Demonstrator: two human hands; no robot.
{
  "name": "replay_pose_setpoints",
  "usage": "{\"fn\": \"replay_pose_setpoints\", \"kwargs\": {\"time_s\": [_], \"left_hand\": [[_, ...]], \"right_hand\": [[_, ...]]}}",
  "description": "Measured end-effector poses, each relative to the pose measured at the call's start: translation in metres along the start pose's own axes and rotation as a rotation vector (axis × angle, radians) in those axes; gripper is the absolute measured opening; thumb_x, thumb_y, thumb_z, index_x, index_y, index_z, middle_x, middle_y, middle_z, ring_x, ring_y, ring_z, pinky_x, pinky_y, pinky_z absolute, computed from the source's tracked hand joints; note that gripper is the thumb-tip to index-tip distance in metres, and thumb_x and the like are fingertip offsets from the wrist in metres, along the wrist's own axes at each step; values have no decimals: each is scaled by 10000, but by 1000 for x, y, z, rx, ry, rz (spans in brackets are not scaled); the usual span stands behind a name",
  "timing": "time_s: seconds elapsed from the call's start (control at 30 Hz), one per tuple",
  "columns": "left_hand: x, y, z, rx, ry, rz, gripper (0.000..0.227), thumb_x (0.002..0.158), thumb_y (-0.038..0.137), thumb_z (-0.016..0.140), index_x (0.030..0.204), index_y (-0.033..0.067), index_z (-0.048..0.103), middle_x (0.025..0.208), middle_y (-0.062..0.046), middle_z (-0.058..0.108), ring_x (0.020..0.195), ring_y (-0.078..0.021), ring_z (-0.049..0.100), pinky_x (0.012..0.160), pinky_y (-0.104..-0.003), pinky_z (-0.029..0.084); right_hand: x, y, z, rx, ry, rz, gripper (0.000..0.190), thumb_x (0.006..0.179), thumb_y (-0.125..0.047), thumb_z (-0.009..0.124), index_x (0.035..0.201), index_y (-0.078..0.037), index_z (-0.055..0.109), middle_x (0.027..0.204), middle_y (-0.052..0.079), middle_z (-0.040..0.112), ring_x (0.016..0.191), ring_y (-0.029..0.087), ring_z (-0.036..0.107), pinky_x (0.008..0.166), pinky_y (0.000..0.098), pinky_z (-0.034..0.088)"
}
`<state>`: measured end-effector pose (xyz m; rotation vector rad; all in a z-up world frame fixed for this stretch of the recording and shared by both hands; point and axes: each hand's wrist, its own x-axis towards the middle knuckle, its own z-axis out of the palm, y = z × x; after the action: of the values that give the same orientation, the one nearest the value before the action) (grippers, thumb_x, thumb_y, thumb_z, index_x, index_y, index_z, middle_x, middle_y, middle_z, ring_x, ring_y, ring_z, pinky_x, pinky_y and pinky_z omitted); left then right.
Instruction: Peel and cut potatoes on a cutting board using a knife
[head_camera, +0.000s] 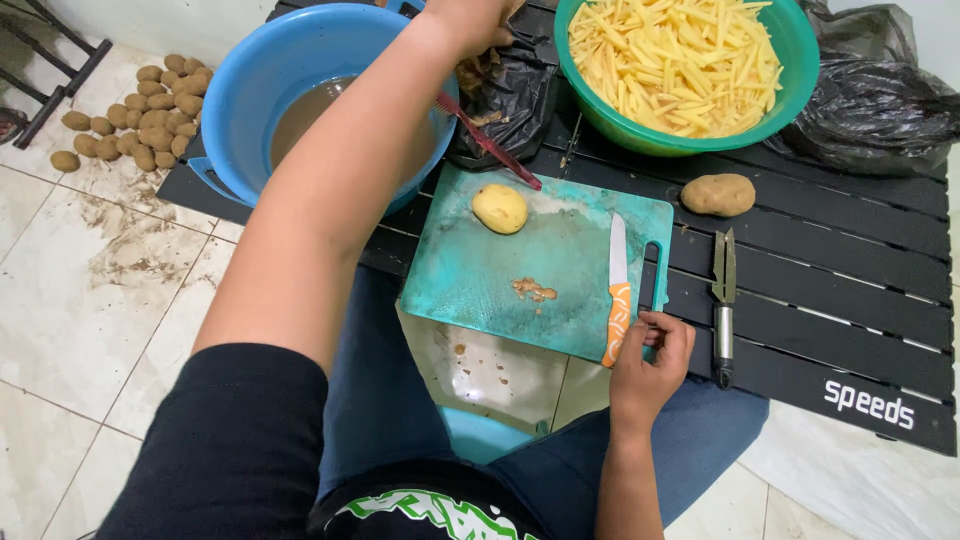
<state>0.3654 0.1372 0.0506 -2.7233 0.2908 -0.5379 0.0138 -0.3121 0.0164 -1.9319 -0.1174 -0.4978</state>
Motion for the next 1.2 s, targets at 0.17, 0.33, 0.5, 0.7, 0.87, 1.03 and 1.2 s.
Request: {"fn": "replay_pose_setpoints", "kwargs": {"time_s": [0.17,0.33,0.5,0.7,0.87,1.03,1.2], "left_hand": [[-17,26,-54,55,-2,93,594,1150,529,533,675,178,600,595,18,449,507,-226,415,431,-424,198],[-30,46,-99,-161,-129,-28,867,1126,715,310,545,154,626,1351,-47,599,813,-317,594,653,-537,420],[-25,34,-77,-456,-98,-16,692,1141,629,303,954,57,645,823,-140,610,687,-358,538,547,-512,339],[-28,40,-90,-406,-235,-139,610,1107,479,346,1572,85,314,1603,-180,275,1436,-429,304,1152,-630,278],[-40,37,-113,-752,49,-81,552,1111,500,340,1395,34,423,1293,-260,518,1075,-486,530,812,-567,402],[-46,38,-137,-813,-56,-59,522,1086,578,320,1102,82,480,768,-129,394,570,-274,314,546,-483,292],[-38,32,-157,-777,-361,-164,597,995,691,94,826,206,398,711,-44,356,630,-297,365,973,-664,364]], "right_hand": [[1,-1,1,-15,20,-5,138,1017,10,525,1068,-34,645,1040,89,520,866,177,504,823,316,452],[3,3,-1,-5,-7,33,119,1045,-17,534,1098,-46,636,1083,82,511,889,184,502,826,342,460],[29,-11,1,5,-26,-93,132,996,5,607,1118,-44,616,1115,123,521,957,202,548,855,299,479],[91,-59,60,155,-250,-287,147,996,-15,592,1125,-84,599,1088,57,556,979,175,531,881,295,431],[141,-41,160,69,-533,-328,168,929,-123,652,1096,-110,644,1078,83,601,958,200,589,805,315,503],[157,-55,201,-128,-656,-442,236,877,-199,704,1072,-76,652,976,144,694,909,368,650,787,468,461],[166,-41,209,-194,-710,-420,305,882,-180,695,1168,-82,734,1103,149,745,991,378,678,858,470,485]]}}
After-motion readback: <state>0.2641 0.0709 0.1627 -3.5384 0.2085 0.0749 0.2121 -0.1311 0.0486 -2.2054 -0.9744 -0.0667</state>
